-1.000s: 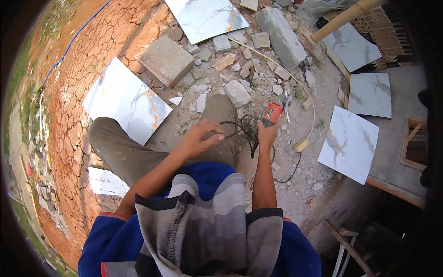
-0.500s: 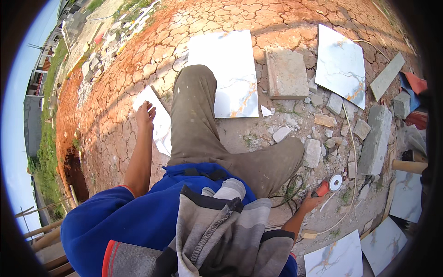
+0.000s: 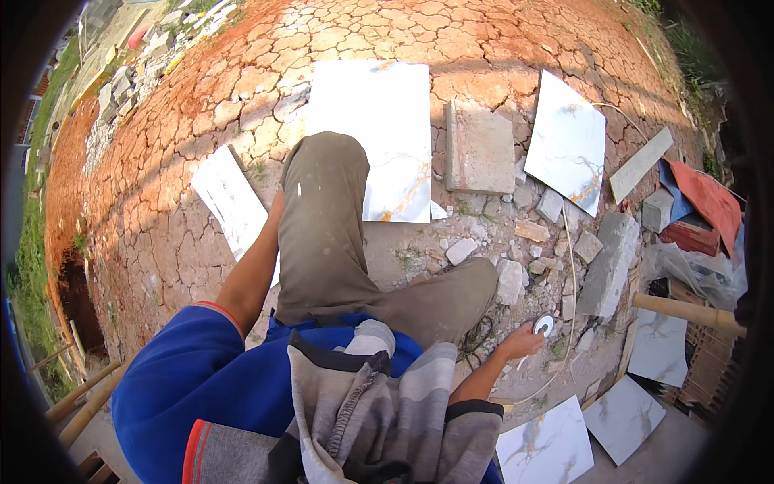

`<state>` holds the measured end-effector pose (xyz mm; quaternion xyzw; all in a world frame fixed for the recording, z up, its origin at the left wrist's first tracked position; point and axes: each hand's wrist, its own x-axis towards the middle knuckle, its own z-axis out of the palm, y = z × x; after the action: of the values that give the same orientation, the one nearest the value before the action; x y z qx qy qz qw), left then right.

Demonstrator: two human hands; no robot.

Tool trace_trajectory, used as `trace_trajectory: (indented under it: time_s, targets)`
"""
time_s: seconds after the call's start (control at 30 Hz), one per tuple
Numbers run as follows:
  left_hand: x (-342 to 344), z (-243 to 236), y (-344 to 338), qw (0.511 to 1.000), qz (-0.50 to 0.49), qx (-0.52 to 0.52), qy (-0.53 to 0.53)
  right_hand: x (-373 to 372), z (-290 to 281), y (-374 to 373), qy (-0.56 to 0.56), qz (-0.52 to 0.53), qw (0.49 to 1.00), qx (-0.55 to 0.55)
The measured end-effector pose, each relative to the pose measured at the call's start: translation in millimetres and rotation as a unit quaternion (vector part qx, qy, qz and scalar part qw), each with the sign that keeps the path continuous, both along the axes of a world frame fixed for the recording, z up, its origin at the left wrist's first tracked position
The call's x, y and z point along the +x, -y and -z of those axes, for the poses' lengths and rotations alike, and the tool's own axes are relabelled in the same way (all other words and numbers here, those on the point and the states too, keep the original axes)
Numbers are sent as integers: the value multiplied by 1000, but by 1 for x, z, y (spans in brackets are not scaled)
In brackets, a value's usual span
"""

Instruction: The person sits on the ground and uses an angle grinder to cut white marble-patterned tiles. They position the tiles, cut them into smaller pieces, and inspect the cut edges.

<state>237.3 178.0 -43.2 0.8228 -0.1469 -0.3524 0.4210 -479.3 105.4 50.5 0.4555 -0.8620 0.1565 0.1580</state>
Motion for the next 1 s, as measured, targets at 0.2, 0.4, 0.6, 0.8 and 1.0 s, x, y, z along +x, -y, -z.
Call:
trace_trajectory:
  time_s: [0.2,0.4,0.6,0.8,1.0]
  targets:
    - [-6,4,39,997,42,50,40,265,39,156,529,-351,737,233]
    - [5,9,48,994,28,85,60,385,68,182,346,-302,834,306]
    - [12,-41,62,987,-70,81,117,408,6,143,408,-267,858,162]
    - [7,-139,143,933,-179,-309,-48,412,-137,152,495,-304,813,-21]
    - [43,-282,286,827,118,-491,-246,418,-304,185,475,-460,686,-302]
